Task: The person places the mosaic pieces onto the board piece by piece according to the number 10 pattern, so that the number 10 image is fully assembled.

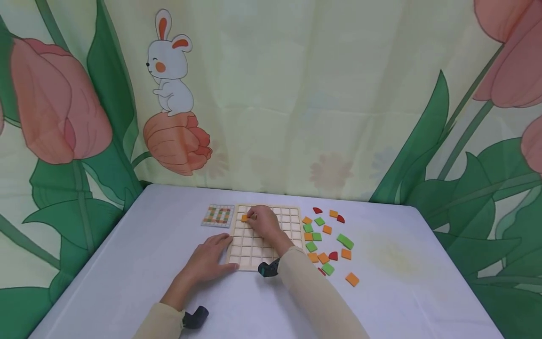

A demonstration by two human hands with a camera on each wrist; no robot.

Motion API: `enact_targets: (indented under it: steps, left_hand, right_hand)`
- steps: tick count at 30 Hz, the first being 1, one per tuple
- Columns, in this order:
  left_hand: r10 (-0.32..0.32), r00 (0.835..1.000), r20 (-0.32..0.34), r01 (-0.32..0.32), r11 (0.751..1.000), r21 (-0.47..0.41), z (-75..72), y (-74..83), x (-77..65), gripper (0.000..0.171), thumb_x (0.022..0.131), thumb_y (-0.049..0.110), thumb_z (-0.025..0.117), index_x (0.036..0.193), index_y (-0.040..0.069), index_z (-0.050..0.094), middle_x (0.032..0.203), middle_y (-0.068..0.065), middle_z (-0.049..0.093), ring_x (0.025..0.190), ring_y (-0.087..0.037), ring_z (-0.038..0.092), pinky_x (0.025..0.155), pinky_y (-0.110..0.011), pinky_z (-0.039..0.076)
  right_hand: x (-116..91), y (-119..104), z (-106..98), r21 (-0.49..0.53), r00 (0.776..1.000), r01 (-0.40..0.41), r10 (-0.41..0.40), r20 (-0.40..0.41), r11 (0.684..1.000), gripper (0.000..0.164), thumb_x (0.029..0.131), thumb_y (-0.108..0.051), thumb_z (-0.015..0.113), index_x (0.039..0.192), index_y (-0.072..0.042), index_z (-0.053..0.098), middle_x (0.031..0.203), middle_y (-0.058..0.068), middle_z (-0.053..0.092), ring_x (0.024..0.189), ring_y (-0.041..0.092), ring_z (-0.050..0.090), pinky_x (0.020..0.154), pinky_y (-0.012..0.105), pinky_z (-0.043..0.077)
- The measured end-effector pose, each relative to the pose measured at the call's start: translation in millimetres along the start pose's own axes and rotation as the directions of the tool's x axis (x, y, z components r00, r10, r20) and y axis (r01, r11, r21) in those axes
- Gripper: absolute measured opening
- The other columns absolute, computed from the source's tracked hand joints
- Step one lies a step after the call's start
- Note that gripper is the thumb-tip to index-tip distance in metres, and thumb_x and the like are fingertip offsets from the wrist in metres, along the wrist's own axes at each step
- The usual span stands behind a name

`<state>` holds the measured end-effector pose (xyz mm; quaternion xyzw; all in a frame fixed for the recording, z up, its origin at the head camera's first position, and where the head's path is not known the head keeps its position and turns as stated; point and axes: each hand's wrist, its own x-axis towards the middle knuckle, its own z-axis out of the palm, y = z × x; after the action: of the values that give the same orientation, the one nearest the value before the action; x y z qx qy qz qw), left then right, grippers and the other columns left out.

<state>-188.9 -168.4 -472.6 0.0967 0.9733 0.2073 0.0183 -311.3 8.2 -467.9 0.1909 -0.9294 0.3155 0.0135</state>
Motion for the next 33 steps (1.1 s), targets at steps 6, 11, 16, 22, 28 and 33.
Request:
enact_targets:
  steps: [6, 11, 16, 22, 28, 33]
  left_hand:
    - [0.005, 1.0, 0.003, -0.005, 1.0, -0.006, -0.4, 3.2, -1.2, 0.079, 0.078, 0.051, 0.074, 0.142, 0.01, 0.049, 0.148, -0.01, 0.046, 0.138, -0.032, 0.04, 0.106, -0.058, 0.038]
    - [0.003, 1.0, 0.001, -0.003, 1.0, -0.005, -0.7, 5.6, -2.2, 0.079, 0.078, 0.051, 0.074, 0.141, 0.01, 0.049, 0.147, -0.01, 0.046, 0.138, -0.032, 0.041, 0.105, -0.059, 0.038]
    - [0.011, 1.0, -0.008, -0.011, 1.0, 0.0, -0.3, 5.8, -2.1, 0.079, 0.078, 0.051, 0.075, 0.141, 0.01, 0.05, 0.147, -0.01, 0.047, 0.137, -0.032, 0.041, 0.105, -0.059, 0.039]
    - [-0.008, 1.0, -0.001, 0.008, 1.0, 0.018, 1.3, 3.4, -0.8, 0.08, 0.077, 0.053, 0.074, 0.142, 0.013, 0.049, 0.148, -0.009, 0.046, 0.139, -0.031, 0.04, 0.107, -0.057, 0.039]
    - [-0.01, 1.0, 0.007, 0.01, 1.0, 0.02, 0.9, 1.2, 0.2, 0.081, 0.077, 0.056, 0.073, 0.142, 0.013, 0.049, 0.148, -0.008, 0.046, 0.139, -0.03, 0.04, 0.105, -0.056, 0.04]
    - [-0.008, 1.0, 0.0, 0.008, 1.0, 0.029, 0.1, -0.7, -0.4, 0.081, 0.077, 0.055, 0.073, 0.142, 0.013, 0.049, 0.148, -0.008, 0.046, 0.138, -0.03, 0.04, 0.105, -0.056, 0.04]
  right_hand:
    - [3.1, 2.5, 2.1, -0.016, 1.0, -0.006, 0.006, -0.006, 1.0, 0.006, 0.089, -0.019, 0.07, 0.093, -0.015, 0.073, 0.11, 0.003, 0.068, 0.106, 0.021, 0.061, 0.093, 0.038, 0.051]
    - [5.7, 2.2, 3.8, -0.037, 1.0, 0.008, -0.009, -0.025, 0.999, 0.007, 0.088, -0.02, 0.071, 0.092, -0.015, 0.074, 0.106, 0.001, 0.069, 0.097, 0.018, 0.059, 0.084, 0.035, 0.051]
    - [7.6, 0.5, 3.1, -0.023, 0.999, 0.015, -0.016, -0.045, 1.0, 0.006, 0.088, -0.018, 0.071, 0.091, -0.013, 0.075, 0.111, 0.0, 0.07, 0.103, 0.02, 0.059, 0.087, 0.037, 0.052]
    - [8.1, -2.0, 1.7, 0.005, 0.999, 0.018, -0.017, -0.051, 1.0, 0.006, 0.086, -0.017, 0.074, 0.089, -0.013, 0.076, 0.108, 0.002, 0.07, 0.104, 0.022, 0.059, 0.091, 0.04, 0.05]
    - [11.8, -2.8, 7.4, -0.004, 0.999, 0.032, -0.032, -0.039, 0.999, 0.004, 0.086, -0.017, 0.073, 0.085, -0.014, 0.076, 0.111, 0.0, 0.07, 0.106, 0.02, 0.059, 0.092, 0.038, 0.05]
    - [14.1, -5.7, 7.8, 0.002, 0.999, 0.036, -0.036, -0.011, 0.999, 0.004, 0.087, -0.016, 0.072, 0.085, -0.015, 0.075, 0.115, 0.0, 0.069, 0.112, 0.021, 0.057, 0.097, 0.04, 0.048]
